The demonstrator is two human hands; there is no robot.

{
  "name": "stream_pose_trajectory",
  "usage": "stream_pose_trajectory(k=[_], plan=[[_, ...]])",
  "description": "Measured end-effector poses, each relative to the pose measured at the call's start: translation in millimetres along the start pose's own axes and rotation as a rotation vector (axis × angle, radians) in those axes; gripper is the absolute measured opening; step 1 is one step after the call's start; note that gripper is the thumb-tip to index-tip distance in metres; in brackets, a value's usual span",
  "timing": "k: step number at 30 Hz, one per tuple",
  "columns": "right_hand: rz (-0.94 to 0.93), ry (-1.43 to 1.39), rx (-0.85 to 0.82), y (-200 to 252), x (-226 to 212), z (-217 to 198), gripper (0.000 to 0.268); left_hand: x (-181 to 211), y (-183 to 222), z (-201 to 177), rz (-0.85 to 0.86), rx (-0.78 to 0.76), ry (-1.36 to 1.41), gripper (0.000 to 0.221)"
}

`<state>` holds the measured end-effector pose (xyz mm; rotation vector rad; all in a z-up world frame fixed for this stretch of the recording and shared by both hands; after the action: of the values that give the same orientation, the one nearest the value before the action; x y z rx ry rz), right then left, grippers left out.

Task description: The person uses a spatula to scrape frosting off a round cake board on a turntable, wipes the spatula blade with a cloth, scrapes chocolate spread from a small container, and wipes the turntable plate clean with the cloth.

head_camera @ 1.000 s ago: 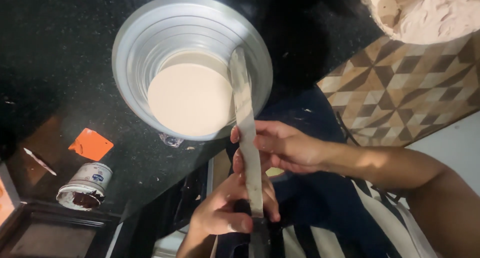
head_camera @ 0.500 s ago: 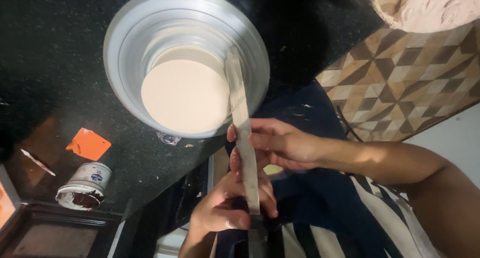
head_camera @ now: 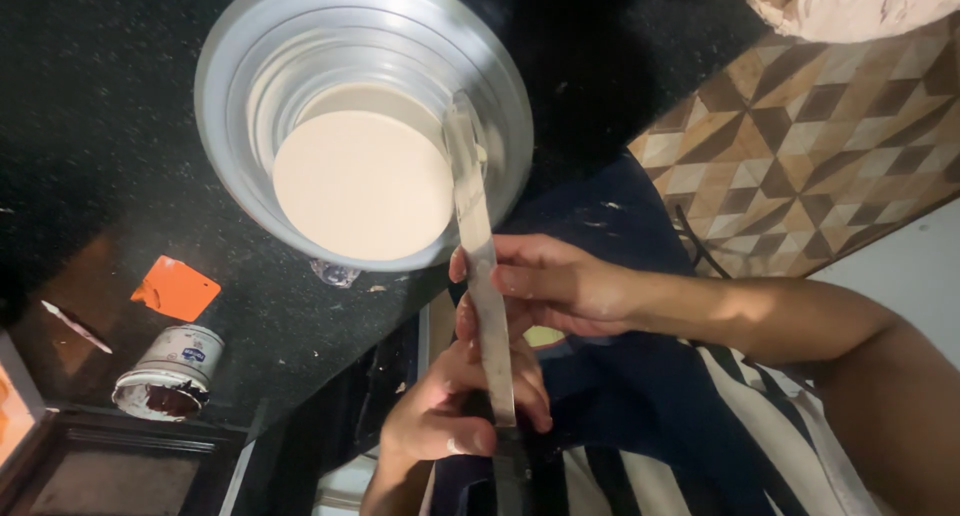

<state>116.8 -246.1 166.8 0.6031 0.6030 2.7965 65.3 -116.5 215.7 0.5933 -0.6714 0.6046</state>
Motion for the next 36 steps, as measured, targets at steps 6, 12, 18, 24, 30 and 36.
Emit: stream_pose_trajectory(k=[6,12,18,24,30,36], plan=[[0.003,-0.012,0.026,0,4,-3,0.043,-4,1,3,-0.037,0.027,0.015,0.063],[0.004,-0.009,0.03,1,7,-4,0.046,-9,4,5,-0.024,0.038,0.02,0.063],[0.006,-0.021,0.04,1,11,-8,0.049,-14,8,8,-0.018,0.065,0.074,0.061],[0.001,-0.008,0.032,1,14,-10,0.05,-19,11,10,0.013,0.098,0.125,0.057],[0.001,-0.039,0.006,1,18,-12,0.049,-22,14,11,0.033,0.092,0.135,0.056],[-0.005,-0.024,0.018,3,23,-16,0.049,-23,16,13,0.032,0.114,0.127,0.056]])
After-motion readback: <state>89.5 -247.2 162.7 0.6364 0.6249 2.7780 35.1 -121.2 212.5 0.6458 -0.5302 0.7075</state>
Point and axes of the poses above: each hand's wrist, its own y-axis away from the middle knuckle, its own z-axis out of the palm, x = y × z, the point moved 5 cm from there along -y, towards the middle knuckle, and after that the axes turned 12 degrees about -y, right-handed, at the moved point
